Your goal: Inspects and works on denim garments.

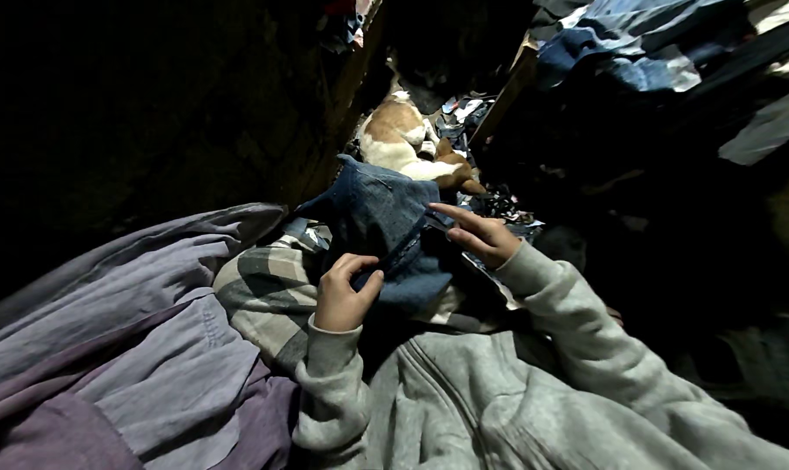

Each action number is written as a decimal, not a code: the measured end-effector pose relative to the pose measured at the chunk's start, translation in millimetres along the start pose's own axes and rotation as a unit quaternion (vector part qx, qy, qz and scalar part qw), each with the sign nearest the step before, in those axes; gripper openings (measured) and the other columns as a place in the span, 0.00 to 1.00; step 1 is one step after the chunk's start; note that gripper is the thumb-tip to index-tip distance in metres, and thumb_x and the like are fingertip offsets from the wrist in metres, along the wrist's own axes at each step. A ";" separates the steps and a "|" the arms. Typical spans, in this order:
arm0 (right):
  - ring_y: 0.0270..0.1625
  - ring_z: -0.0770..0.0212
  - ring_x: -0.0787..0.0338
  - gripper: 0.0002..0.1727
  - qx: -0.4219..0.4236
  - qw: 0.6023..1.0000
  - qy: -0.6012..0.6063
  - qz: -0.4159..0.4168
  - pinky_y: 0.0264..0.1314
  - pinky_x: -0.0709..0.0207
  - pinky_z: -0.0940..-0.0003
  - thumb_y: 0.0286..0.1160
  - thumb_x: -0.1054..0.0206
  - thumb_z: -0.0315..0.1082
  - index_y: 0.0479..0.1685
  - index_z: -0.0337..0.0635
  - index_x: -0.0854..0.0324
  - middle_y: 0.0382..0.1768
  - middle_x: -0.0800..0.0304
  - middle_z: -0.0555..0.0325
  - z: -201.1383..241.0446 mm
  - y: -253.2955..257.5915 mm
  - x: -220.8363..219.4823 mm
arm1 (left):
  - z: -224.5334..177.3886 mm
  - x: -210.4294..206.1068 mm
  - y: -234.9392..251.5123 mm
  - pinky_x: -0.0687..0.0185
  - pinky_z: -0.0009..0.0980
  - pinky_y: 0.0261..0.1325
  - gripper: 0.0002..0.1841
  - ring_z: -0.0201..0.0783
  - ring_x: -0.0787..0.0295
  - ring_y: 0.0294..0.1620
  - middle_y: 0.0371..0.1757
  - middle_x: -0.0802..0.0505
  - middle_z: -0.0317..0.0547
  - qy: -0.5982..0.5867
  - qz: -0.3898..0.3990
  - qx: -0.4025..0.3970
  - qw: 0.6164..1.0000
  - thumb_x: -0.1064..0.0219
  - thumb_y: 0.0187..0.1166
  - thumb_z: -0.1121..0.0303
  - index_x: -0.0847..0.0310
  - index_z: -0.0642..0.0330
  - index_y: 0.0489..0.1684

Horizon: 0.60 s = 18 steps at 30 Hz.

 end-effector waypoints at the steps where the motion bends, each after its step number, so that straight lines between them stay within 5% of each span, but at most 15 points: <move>1: 0.24 0.68 0.26 0.28 -0.006 1.000 -0.003 0.013 0.33 0.26 0.65 0.89 0.49 0.44 0.84 0.42 0.29 0.23 0.19 0.59 0.8 -0.3 -0.5 | -4.8 -0.3 0.2 0.18 0.37 0.59 0.14 0.38 0.10 0.51 0.51 0.06 0.53 0.034 -0.018 -0.022 0.999 0.30 0.73 0.66 0.08 0.67 0.47; 5: 0.23 0.72 0.28 0.28 0.011 1.000 0.008 0.018 0.31 0.27 0.71 0.88 0.48 0.44 0.83 0.40 0.29 0.22 0.21 0.62 4.8 -0.7 -0.3 | -24.6 -5.4 2.6 0.14 0.42 0.50 0.14 0.41 0.09 0.46 0.47 0.07 0.50 0.081 -0.084 -0.065 0.991 0.28 0.72 0.60 0.08 0.63 0.43; 9: 0.23 0.74 0.28 0.29 0.028 0.999 0.015 0.027 0.31 0.28 0.74 0.88 0.46 0.46 0.83 0.41 0.29 0.22 0.23 0.64 11.6 -1.2 -1.9 | -29.3 -16.1 4.8 0.16 0.51 0.45 0.16 0.49 0.07 0.40 0.37 0.05 0.52 0.117 -0.077 -0.014 0.990 0.30 0.77 0.58 0.11 0.64 0.42; 14: 0.24 0.72 0.27 0.29 0.040 0.998 0.014 0.036 0.32 0.26 0.72 0.88 0.46 0.49 0.82 0.42 0.28 0.23 0.21 0.62 13.7 -0.8 -10.5 | -32.0 -19.5 4.4 0.19 0.46 0.36 0.20 0.43 0.10 0.30 0.27 0.08 0.46 0.113 -0.109 0.002 0.988 0.35 0.81 0.52 0.10 0.61 0.32; 18: 0.25 0.72 0.26 0.30 0.041 0.998 0.013 0.041 0.34 0.25 0.72 0.88 0.46 0.50 0.82 0.43 0.28 0.24 0.21 0.62 13.5 -0.6 -12.9 | -30.8 -23.5 8.0 0.17 0.43 0.40 0.14 0.39 0.09 0.32 0.29 0.06 0.45 0.075 -0.104 -0.017 0.992 0.28 0.75 0.58 0.09 0.61 0.31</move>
Point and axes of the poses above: each hand's wrist, its own y-axis towards the middle knuckle, its own x-axis out of the back of the hand, z = x × y, the point moved 7 cm from there along y, towards the middle knuckle
